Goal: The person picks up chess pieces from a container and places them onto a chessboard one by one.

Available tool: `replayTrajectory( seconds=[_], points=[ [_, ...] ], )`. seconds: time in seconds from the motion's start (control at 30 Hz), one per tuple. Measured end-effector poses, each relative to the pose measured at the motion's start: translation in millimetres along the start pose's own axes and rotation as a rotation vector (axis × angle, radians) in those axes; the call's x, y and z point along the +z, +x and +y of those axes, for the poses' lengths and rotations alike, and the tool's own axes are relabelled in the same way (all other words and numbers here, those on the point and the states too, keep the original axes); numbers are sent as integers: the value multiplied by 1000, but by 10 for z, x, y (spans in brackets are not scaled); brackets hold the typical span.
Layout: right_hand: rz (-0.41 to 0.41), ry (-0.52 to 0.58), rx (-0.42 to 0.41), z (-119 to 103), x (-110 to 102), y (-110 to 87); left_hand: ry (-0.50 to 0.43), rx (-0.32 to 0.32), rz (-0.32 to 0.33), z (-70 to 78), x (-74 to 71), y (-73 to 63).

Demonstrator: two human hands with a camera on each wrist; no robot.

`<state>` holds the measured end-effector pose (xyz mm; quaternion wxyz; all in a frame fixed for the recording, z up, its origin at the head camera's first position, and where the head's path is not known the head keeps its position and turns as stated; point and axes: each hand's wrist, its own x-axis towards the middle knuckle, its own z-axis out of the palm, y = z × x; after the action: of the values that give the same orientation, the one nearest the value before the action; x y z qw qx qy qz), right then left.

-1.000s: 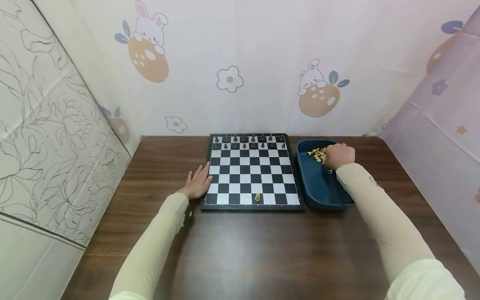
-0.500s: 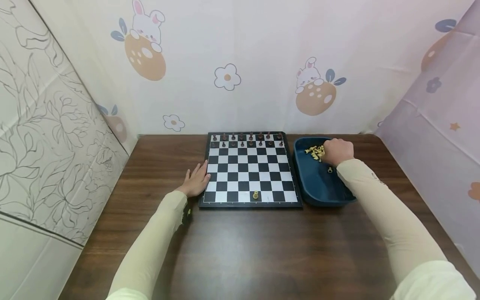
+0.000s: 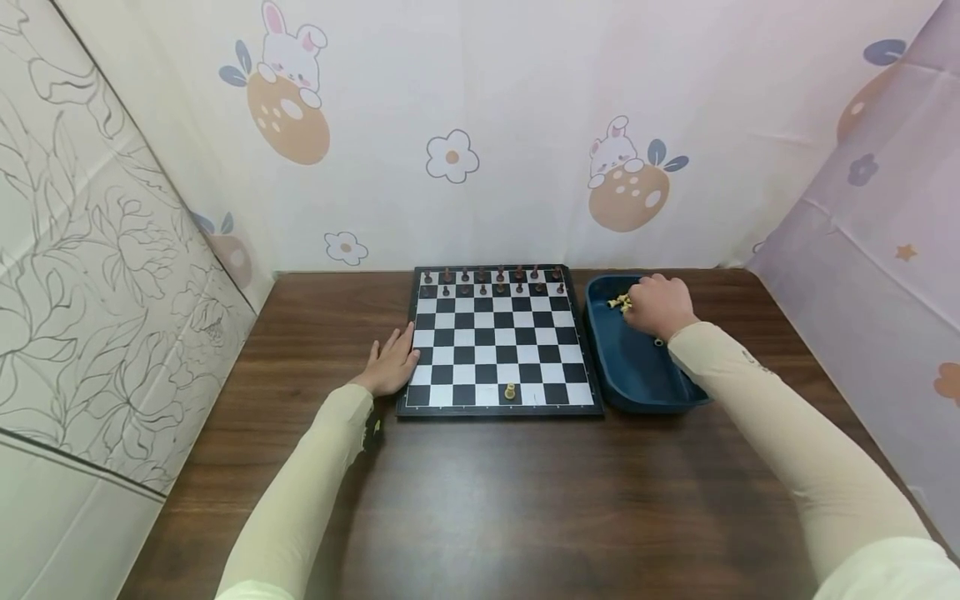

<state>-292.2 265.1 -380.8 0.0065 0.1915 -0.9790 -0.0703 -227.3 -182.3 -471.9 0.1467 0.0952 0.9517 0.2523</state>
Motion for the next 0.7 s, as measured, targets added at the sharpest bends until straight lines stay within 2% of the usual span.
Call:
replayTrajectory(
  seconds=[0.2, 0.43, 0.7],
  points=[
    [82, -52, -59, -98, -11, 8, -33, 19, 8, 20, -17, -34],
    [161, -75, -120, -224, -66, -35, 8, -12, -13, 5, 4, 2],
    [232, -96, -195, -344, -224, -71, 3, -22, -12, 7, 2, 20]
  ],
)
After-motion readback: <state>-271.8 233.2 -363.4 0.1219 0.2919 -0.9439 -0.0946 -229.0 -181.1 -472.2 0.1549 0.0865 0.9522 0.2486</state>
